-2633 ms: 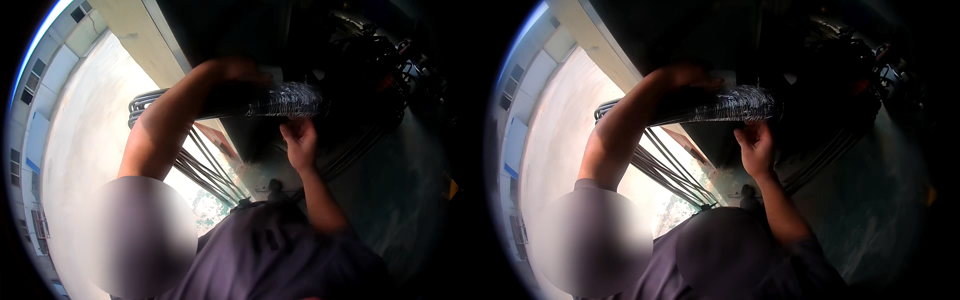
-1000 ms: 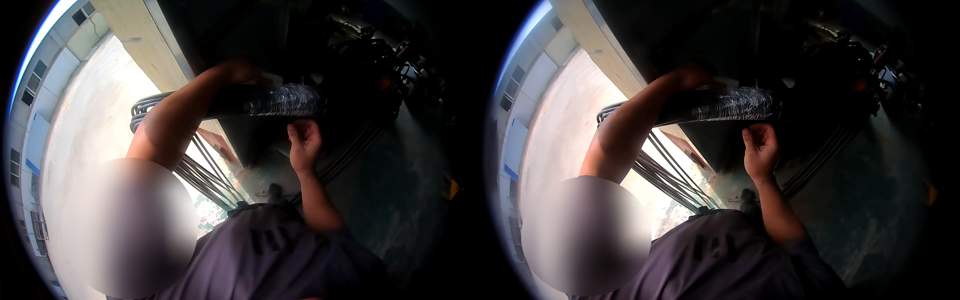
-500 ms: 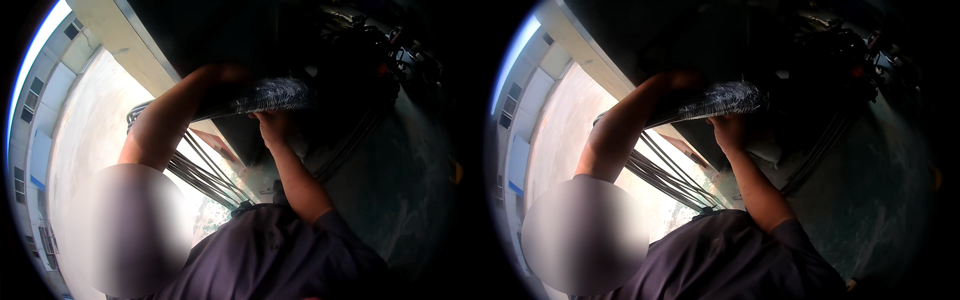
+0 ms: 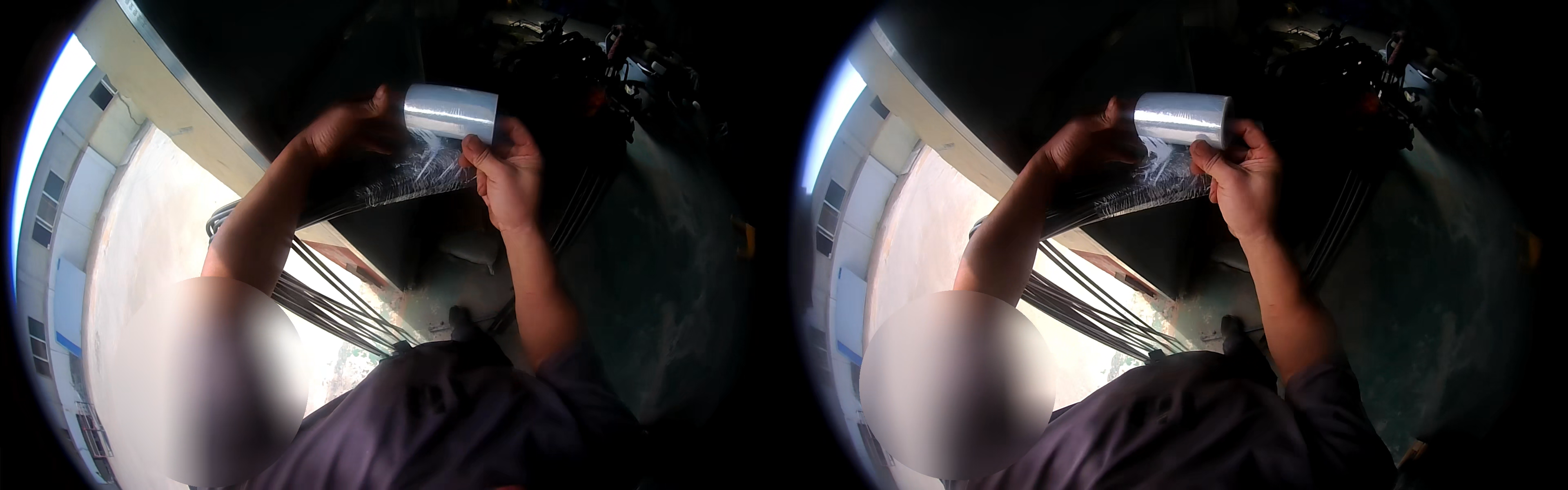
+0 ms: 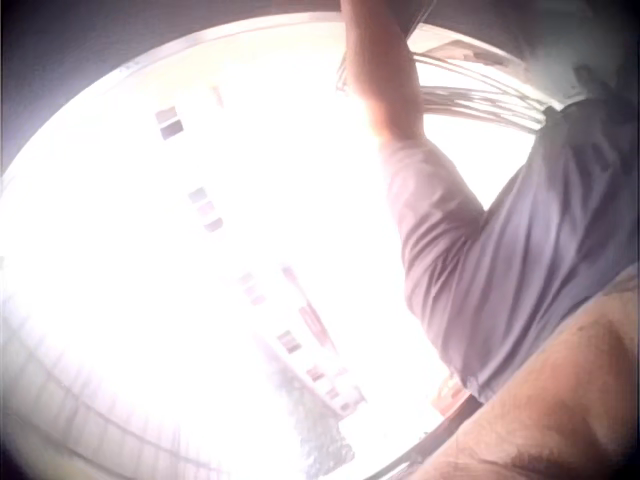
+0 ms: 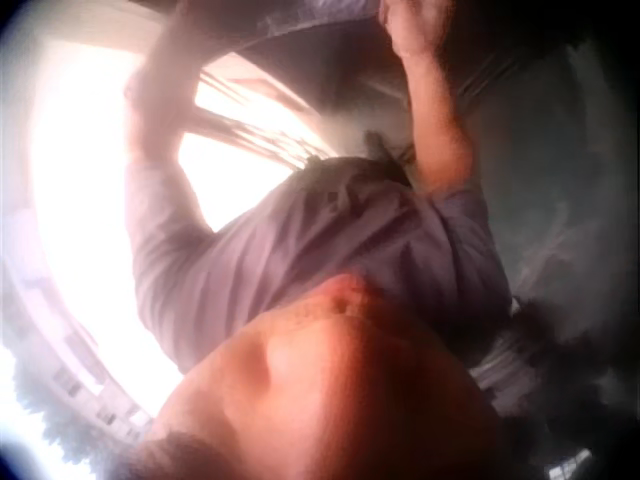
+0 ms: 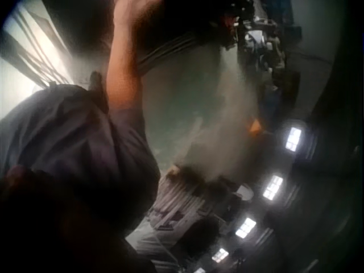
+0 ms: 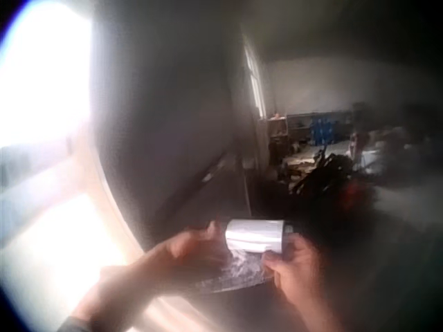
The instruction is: The person gathers loose metal frames, aligns them into stacks, and secures the bundles by wrapping them multiple times with clear plastic film.
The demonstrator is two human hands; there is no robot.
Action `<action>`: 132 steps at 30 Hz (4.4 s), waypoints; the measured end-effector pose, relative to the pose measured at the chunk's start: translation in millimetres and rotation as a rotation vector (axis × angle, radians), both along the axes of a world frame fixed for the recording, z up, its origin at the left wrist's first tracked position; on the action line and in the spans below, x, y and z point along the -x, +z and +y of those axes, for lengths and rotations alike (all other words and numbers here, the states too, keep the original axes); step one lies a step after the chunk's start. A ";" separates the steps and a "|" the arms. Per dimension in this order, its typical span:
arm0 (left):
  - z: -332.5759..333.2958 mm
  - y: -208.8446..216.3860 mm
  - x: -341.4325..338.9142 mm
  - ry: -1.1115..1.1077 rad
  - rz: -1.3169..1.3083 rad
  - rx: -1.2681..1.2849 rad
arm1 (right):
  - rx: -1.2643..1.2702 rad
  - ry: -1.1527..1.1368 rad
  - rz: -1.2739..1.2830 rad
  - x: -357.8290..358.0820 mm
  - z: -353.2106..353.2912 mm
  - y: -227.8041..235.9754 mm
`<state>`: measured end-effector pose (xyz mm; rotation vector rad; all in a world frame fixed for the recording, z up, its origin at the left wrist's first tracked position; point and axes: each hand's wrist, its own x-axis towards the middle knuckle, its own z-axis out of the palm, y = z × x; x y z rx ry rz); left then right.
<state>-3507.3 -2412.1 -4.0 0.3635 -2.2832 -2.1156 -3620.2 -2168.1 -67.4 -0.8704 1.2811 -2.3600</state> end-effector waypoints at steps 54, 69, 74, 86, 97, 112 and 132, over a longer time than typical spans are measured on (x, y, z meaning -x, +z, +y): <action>4.9 -32.4 51.0 -0.077 0.012 -0.273 | -0.329 0.146 0.033 62.7 29.0 34.0; 4.3 -34.3 79.4 0.088 -0.127 0.536 | -0.139 -0.426 -0.047 25.6 26.6 -92.1; -0.5 -37.8 80.0 -0.103 -0.148 0.869 | 0.013 -0.115 -0.143 62.2 -55.3 -170.2; -2.9 -30.9 74.5 -0.148 -0.241 0.659 | 0.011 0.295 -0.238 29.0 65.4 -166.1; 15.1 -16.5 62.3 -0.230 0.111 -0.302 | -0.395 0.145 0.084 79.9 24.0 57.8; 8.9 -33.5 90.4 -0.002 -0.136 0.653 | -0.287 -0.321 -0.222 42.8 34.1 -93.2; 16.7 -51.5 77.1 -0.142 -0.210 0.398 | -0.536 0.273 0.069 98.0 -3.8 -160.4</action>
